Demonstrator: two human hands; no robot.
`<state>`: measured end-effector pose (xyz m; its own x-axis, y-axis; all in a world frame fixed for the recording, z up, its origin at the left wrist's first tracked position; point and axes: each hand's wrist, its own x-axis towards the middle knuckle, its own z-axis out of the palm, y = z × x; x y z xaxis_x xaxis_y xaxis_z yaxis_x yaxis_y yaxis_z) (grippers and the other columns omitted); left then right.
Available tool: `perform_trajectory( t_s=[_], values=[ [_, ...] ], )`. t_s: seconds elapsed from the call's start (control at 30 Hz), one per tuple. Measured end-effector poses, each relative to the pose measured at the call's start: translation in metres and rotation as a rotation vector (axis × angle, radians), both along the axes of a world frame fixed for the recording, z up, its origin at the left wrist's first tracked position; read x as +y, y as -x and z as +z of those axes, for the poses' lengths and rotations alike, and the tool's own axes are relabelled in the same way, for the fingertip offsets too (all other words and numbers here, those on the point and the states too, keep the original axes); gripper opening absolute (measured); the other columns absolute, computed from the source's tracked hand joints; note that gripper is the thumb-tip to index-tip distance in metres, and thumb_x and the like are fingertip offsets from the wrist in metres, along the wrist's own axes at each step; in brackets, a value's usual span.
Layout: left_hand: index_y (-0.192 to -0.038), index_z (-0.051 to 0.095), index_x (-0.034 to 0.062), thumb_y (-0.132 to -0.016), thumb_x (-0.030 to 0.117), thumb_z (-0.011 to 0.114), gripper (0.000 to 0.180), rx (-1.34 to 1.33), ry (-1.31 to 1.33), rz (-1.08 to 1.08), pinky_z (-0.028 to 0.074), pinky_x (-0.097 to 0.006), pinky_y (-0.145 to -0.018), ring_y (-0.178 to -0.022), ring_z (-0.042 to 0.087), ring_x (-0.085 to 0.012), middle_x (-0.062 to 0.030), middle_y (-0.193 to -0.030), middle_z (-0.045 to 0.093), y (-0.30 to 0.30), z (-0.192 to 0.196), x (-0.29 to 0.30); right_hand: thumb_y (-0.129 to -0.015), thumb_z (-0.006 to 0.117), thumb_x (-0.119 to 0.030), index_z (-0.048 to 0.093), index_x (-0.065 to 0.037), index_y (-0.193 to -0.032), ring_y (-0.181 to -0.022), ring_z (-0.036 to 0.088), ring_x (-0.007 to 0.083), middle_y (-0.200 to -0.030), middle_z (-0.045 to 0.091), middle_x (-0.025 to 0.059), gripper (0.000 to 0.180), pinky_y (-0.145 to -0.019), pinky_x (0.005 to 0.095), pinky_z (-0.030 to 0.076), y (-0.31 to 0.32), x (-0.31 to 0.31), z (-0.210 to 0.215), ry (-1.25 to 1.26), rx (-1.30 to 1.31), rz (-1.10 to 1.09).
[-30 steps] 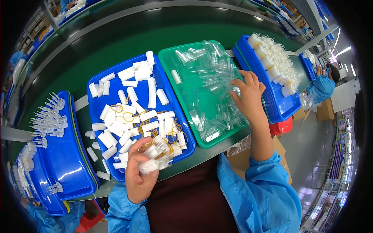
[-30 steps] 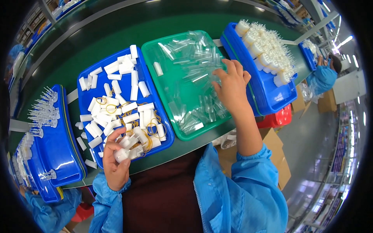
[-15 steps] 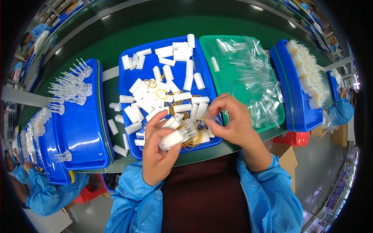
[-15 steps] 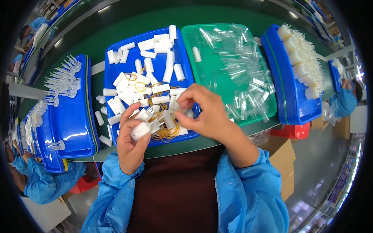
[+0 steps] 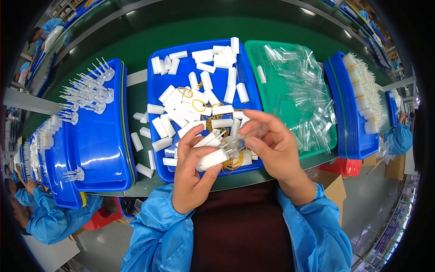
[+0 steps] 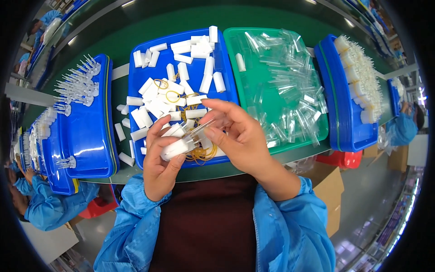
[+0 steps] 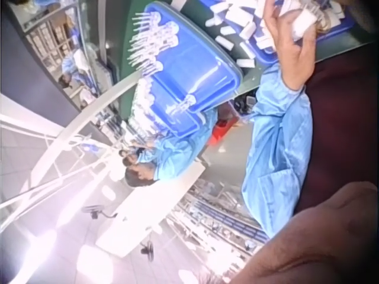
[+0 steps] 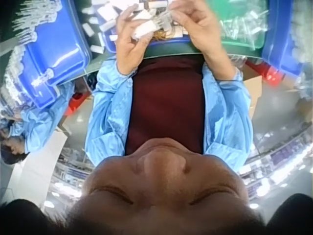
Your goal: The person assembles small white plastic components by hand, securing them in groups using rubber bands.
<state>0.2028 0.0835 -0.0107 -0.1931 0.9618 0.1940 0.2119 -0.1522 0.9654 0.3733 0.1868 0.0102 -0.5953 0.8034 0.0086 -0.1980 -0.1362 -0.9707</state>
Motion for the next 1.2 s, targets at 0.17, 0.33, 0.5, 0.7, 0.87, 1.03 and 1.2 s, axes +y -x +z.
perform_trajectory(
  t_s=[0.17,0.33,0.5,0.7,0.87,1.03,1.2],
  values=[
    [-0.106,0.058,0.0048,-0.081,0.008,0.066,0.026,-0.046,0.013,-0.011,0.038,-0.040,-0.096,-0.114,0.045,-0.0306,-0.0171,-0.138,0.032,-0.003,-0.002,0.000,-0.091,0.058,-0.008,0.046,-0.002,-0.130,-0.095,0.053,0.0105,-0.104,0.059,0.0055,0.042,-0.086,0.0257,0.043,0.005,-0.004,-0.001,-0.045,-0.039,0.079],
    [-0.105,0.057,0.0046,-0.082,0.011,0.066,0.026,0.048,0.004,0.006,0.037,-0.041,-0.097,-0.116,0.043,-0.0320,-0.0177,-0.137,0.033,-0.001,-0.003,0.000,-0.090,0.059,-0.007,0.049,-0.001,-0.125,-0.096,0.054,0.0113,-0.104,0.060,0.0063,0.037,-0.086,0.0263,0.043,0.008,-0.008,-0.005,0.041,0.046,0.073],
    [-0.104,0.057,0.0041,-0.084,0.014,0.064,0.024,0.065,0.017,0.027,0.037,-0.041,-0.097,-0.116,0.043,-0.0324,-0.0188,-0.137,0.034,-0.002,-0.003,0.001,-0.088,0.061,-0.007,0.054,0.000,-0.115,-0.099,0.056,0.0133,-0.105,0.062,0.0084,0.028,-0.086,0.0278,0.045,0.008,-0.008,-0.014,0.082,0.124,0.074],
    [-0.101,0.057,0.0036,-0.085,0.014,0.063,0.019,-0.012,0.024,0.022,0.037,-0.041,-0.096,-0.116,0.044,-0.0325,-0.0200,-0.135,0.035,-0.002,0.002,0.002,-0.087,0.063,-0.006,0.055,0.000,-0.108,-0.099,0.058,0.0154,-0.106,0.063,0.0107,0.023,-0.086,0.0289,0.046,0.007,-0.014,-0.019,0.097,0.174,0.068],
    [-0.101,0.056,0.0027,-0.086,0.012,0.061,0.019,0.079,0.013,0.039,0.037,-0.041,-0.096,-0.117,0.044,-0.0340,-0.0214,-0.134,0.036,-0.001,0.000,0.003,-0.087,0.063,-0.003,0.055,0.001,-0.107,-0.103,0.058,0.0173,-0.107,0.063,0.0120,0.022,-0.088,0.0298,0.046,0.011,-0.016,-0.021,-0.007,0.224,0.021],
    [-0.104,0.054,0.0017,-0.086,0.011,0.061,0.021,0.211,-0.049,0.065,0.036,-0.044,-0.097,-0.119,0.043,-0.0364,-0.0235,-0.135,0.034,-0.005,0.000,0.003,-0.087,0.061,-0.003,0.057,0.002,-0.106,-0.099,0.059,0.0169,-0.106,0.063,0.0125,0.020,-0.086,0.0297,0.047,0.010,-0.014,-0.009,-0.043,0.058,-0.021],
    [-0.103,0.054,0.0012,-0.085,0.009,0.061,0.021,0.222,-0.046,0.040,0.036,-0.043,-0.098,-0.119,0.043,-0.0372,-0.0239,-0.135,0.033,-0.004,0.000,0.002,-0.087,0.061,-0.002,0.060,0.002,-0.106,-0.099,0.060,0.0170,-0.104,0.064,0.0115,0.019,-0.086,0.0294,0.047,-0.002,-0.005,-0.009,0.134,0.052,0.102]
  ],
)
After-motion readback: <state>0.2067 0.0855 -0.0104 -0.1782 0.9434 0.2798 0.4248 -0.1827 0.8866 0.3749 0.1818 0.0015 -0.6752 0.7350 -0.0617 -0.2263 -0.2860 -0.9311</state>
